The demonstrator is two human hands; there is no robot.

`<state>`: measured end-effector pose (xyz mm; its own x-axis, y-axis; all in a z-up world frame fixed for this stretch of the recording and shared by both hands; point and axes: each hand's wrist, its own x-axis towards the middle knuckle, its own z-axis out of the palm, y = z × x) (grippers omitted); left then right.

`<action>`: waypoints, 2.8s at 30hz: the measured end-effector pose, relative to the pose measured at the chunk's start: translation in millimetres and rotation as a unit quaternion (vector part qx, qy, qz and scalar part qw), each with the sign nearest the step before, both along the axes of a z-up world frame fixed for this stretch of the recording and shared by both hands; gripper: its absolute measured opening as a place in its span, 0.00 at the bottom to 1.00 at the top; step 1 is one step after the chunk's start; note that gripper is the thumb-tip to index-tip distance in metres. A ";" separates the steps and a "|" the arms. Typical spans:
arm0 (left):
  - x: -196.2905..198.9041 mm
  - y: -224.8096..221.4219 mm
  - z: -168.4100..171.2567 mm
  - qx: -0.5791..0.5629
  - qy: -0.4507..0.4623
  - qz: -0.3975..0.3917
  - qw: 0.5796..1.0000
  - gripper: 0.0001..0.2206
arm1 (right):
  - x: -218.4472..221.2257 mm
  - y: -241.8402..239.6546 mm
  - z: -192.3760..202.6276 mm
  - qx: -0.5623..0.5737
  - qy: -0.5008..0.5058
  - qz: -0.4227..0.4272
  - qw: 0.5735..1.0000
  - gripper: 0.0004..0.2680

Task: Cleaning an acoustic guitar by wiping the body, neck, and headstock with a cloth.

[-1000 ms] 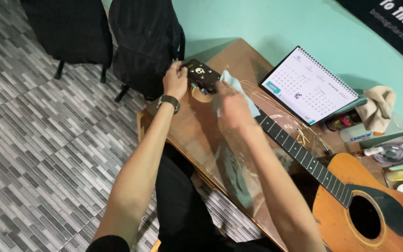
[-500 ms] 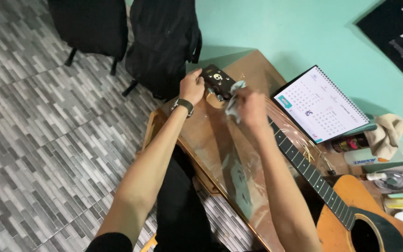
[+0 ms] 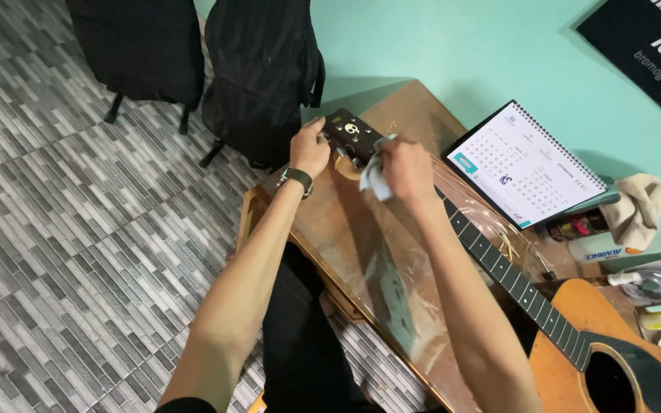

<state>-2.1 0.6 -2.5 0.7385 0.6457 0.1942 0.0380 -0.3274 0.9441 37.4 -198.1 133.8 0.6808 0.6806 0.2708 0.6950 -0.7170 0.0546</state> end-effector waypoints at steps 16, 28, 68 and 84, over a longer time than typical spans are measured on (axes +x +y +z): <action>-11.5 -4.3 14.5 -0.023 0.007 -0.014 1.000 0.24 | -2.0 28.7 -53.2 0.015 -0.291 0.137 0.947 0.08; -10.1 -3.7 13.8 -0.012 0.006 -0.008 1.000 0.24 | 88.5 31.5 -38.2 0.056 0.111 -0.071 0.990 0.08; -42.7 7.4 57.4 -0.197 0.078 -0.025 0.977 0.27 | 16.3 123.2 -22.9 -0.090 -0.172 0.211 0.958 0.06; -27.8 3.3 36.6 -0.327 -0.072 -0.022 0.942 0.25 | -13.3 13.0 3.4 -0.109 -0.142 0.242 0.954 0.05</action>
